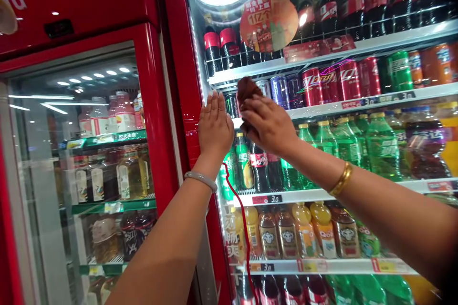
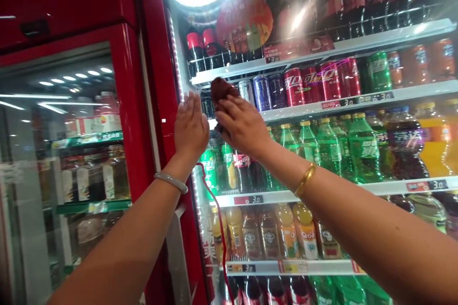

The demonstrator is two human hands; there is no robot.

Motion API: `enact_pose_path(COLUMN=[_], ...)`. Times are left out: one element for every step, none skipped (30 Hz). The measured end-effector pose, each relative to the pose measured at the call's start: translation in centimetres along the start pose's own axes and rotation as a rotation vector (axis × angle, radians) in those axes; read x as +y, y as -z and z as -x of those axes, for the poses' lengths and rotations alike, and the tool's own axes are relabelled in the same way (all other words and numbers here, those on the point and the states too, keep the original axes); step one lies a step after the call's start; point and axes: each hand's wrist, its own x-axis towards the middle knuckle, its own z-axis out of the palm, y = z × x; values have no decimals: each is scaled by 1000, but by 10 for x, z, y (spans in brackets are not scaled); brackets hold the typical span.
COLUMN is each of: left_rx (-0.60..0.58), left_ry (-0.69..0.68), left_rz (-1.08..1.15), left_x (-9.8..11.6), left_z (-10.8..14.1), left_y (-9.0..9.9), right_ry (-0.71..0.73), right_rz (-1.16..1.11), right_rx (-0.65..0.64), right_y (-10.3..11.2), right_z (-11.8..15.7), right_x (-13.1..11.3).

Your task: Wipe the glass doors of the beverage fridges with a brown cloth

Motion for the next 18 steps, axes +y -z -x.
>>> enact_pose_path(left_rx=[-9,-13,-13,-9,-6,-2,1,4,10,14,17,18,19,22,27,33,40,43], left_ry=[2,4,5,5,2,-2,-6,-9,-10,-9,-9,-11,-12,-12,-10,-10,-9,-6], left_rz=[-11,-21,-28,-32,-34,-33,-30,-25,-18,-13,-12,-14,-17,-21,-25,-26,-26,-25], left_x=[0,1,1,1,1,0,0,0,1,1,2,3,4,5,5,6,6,5], left_z=[0,0,0,0,0,1,1,2,3,5,6,7,8,9,10,11,11,12], left_y=[1,1,1,1,1,1,1,1,1,1,1,1,1,1,1,2,2,2], right_ry=[69,128,164,173,155,117,70,24,-13,-36,-40,-26,4,49,102,146,164,153], right_rz=[-14,-26,-35,-36,-32,-21,-6,10,25,35,36,26,8,-16,-42,-63,-74,-74], right_rx=[-37,-68,-88,-96,-91,-74,-48,-17,15,38,44,32,6,-33,-78,-117,-139,-140], right_y=[-2,-4,-5,-4,-2,2,6,11,15,19,21,22,22,21,21,21,22,24], right_z=[0,-4,-9,-14,-18,-19,-17,-11,-2,8,17,24,29,30,27,23,18,13], right_x=[-3,-3,0,6,13,20,26,29,29,27,22,17,12,9,9,13,19,28])
